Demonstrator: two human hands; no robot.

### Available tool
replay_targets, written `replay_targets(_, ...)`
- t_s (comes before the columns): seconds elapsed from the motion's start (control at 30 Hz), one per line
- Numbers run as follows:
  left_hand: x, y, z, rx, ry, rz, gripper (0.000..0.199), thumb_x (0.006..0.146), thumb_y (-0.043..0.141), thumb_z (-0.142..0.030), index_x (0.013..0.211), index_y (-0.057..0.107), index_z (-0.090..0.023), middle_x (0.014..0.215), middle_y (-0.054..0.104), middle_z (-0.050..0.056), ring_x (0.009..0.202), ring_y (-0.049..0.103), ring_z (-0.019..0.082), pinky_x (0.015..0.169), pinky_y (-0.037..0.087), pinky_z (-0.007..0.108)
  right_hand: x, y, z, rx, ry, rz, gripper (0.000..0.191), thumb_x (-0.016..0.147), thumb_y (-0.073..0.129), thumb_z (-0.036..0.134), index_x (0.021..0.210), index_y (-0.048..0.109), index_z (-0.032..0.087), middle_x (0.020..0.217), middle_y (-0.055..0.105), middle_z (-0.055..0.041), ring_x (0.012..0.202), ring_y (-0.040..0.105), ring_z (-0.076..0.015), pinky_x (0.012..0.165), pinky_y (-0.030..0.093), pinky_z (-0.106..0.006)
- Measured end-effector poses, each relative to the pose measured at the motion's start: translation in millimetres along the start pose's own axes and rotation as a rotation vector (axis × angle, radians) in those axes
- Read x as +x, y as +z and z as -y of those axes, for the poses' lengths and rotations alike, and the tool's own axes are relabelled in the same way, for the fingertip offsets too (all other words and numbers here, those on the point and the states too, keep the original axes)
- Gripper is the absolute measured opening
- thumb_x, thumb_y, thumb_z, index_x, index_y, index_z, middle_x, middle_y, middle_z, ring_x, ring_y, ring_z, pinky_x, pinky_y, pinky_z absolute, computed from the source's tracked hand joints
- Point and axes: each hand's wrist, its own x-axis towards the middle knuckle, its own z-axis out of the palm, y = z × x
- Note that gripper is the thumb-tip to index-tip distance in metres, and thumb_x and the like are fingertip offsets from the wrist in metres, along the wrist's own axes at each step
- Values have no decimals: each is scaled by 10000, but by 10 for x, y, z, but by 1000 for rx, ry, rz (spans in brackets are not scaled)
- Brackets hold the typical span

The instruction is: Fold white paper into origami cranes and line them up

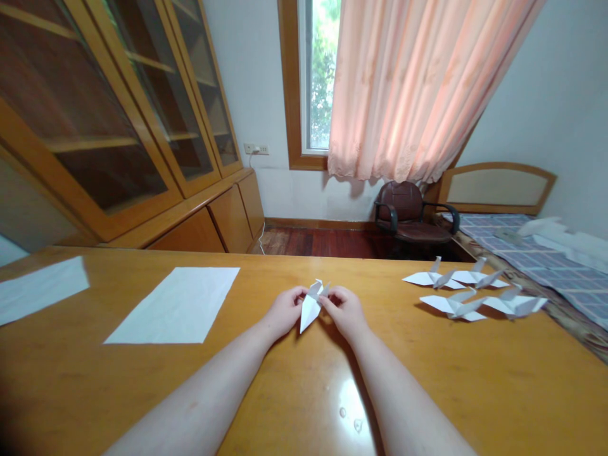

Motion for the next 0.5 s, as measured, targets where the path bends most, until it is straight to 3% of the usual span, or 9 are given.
replay_targets(0.1,1,4,24,18,-39,-14,325,704,599,-272,1013,619,-176,725,634,19,584,535,128,557,413,235,-13,0,12,-43,18,-20,233,739,575,405,677,595,181,611,559,-12,572,482,-140,560,385,-265)
replay_targets(0.2,16,2,65,42,-29,-94,336,701,590,-210,1034,606,-174,783,637,34,626,551,129,636,444,256,-22,-9,22,-68,42,-26,236,746,562,408,683,583,181,595,552,-7,555,475,-136,545,372,-258)
replay_targets(0.37,57,-22,124,94,-22,-179,285,721,510,-128,984,610,-177,906,642,56,747,582,154,755,451,299,-50,18,30,-143,13,-34,234,734,562,374,595,519,191,540,492,20,517,432,-117,521,335,-242)
replay_targets(0.5,68,-62,103,157,0,-229,199,769,472,-187,891,629,-184,909,648,58,861,579,189,792,436,313,-98,71,28,-226,-57,25,221,745,547,322,583,474,192,547,471,31,520,420,-101,519,317,-219)
